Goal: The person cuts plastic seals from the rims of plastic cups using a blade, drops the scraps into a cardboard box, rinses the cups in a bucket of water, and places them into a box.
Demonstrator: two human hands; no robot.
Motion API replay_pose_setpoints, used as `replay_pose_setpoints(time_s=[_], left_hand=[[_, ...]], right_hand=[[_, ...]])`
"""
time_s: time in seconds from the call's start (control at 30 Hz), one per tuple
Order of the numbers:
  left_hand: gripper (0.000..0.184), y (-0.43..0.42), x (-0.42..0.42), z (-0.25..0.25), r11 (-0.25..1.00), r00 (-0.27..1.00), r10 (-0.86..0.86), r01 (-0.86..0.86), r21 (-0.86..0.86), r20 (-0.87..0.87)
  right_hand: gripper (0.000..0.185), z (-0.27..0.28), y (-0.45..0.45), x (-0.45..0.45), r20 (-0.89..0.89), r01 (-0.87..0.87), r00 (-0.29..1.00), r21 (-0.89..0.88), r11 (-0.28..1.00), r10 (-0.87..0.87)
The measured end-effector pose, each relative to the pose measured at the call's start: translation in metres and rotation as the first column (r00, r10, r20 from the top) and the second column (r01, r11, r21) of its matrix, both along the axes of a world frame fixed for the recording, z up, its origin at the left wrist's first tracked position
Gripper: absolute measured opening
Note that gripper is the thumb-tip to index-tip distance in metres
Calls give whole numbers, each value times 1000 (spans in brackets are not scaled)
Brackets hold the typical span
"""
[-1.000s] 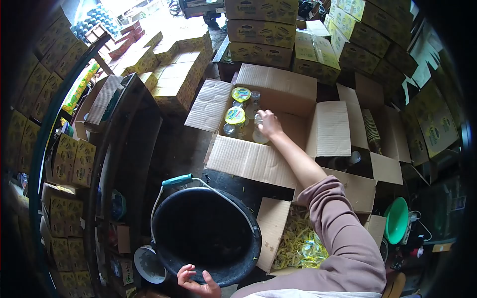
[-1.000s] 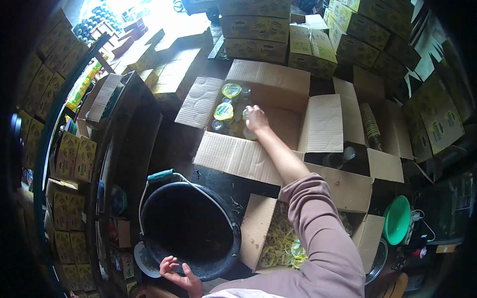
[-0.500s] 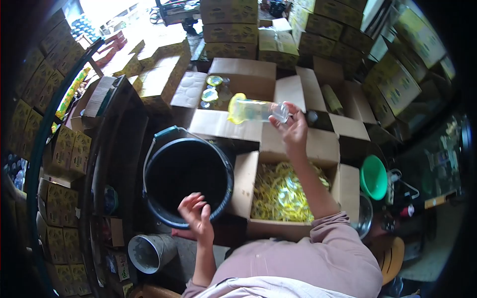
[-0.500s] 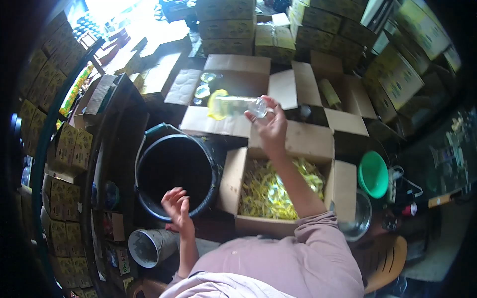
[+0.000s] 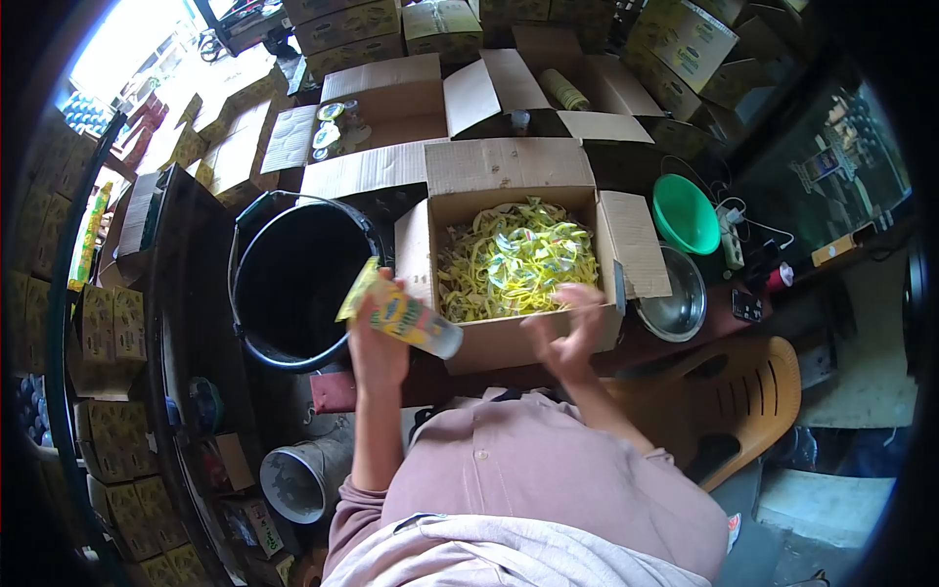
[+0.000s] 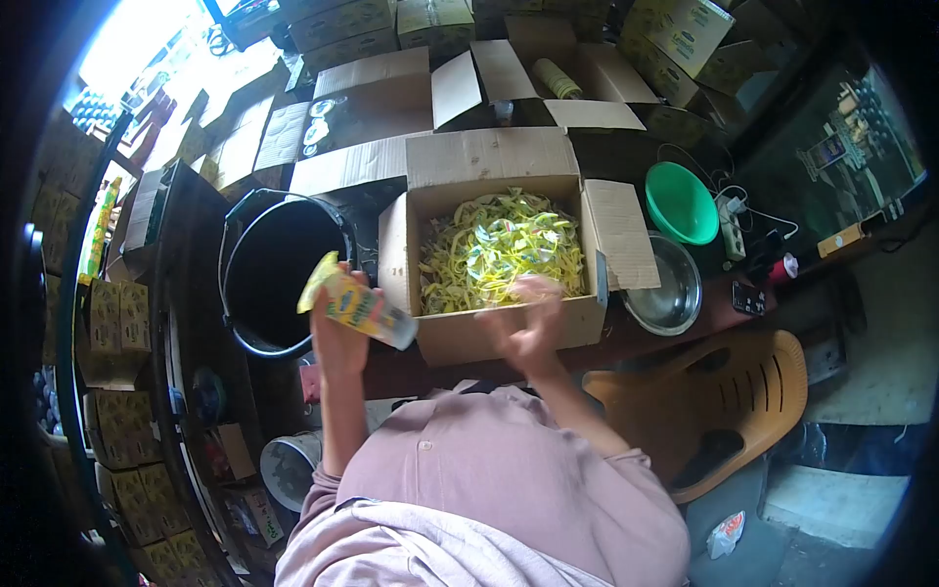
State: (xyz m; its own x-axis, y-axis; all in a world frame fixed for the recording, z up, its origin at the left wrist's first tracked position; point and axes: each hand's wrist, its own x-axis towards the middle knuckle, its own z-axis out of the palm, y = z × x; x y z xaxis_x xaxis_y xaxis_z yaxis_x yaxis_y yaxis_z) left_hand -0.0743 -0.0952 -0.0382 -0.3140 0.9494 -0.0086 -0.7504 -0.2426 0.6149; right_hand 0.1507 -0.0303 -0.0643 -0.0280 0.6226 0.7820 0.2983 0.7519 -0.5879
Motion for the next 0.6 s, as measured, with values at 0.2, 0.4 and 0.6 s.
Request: replay_pose_setpoints(time_s=[0.2,0.4,0.6], left_hand=[[49,-15,-64,7,781,671,531,-625,-8,-517],[61,-3,-110,-37,673,92,458,-686,277,-884],[60,1,-115,-41,700,248,463,-691,180,-851]], right_hand=[[32,-106,37,123,-160,382,594,-807,451,-789],[35,-111,45,116,-202,121,586,-936,332,-785],[31,-138,61,130,-335,173,475,-871,459,-814]])
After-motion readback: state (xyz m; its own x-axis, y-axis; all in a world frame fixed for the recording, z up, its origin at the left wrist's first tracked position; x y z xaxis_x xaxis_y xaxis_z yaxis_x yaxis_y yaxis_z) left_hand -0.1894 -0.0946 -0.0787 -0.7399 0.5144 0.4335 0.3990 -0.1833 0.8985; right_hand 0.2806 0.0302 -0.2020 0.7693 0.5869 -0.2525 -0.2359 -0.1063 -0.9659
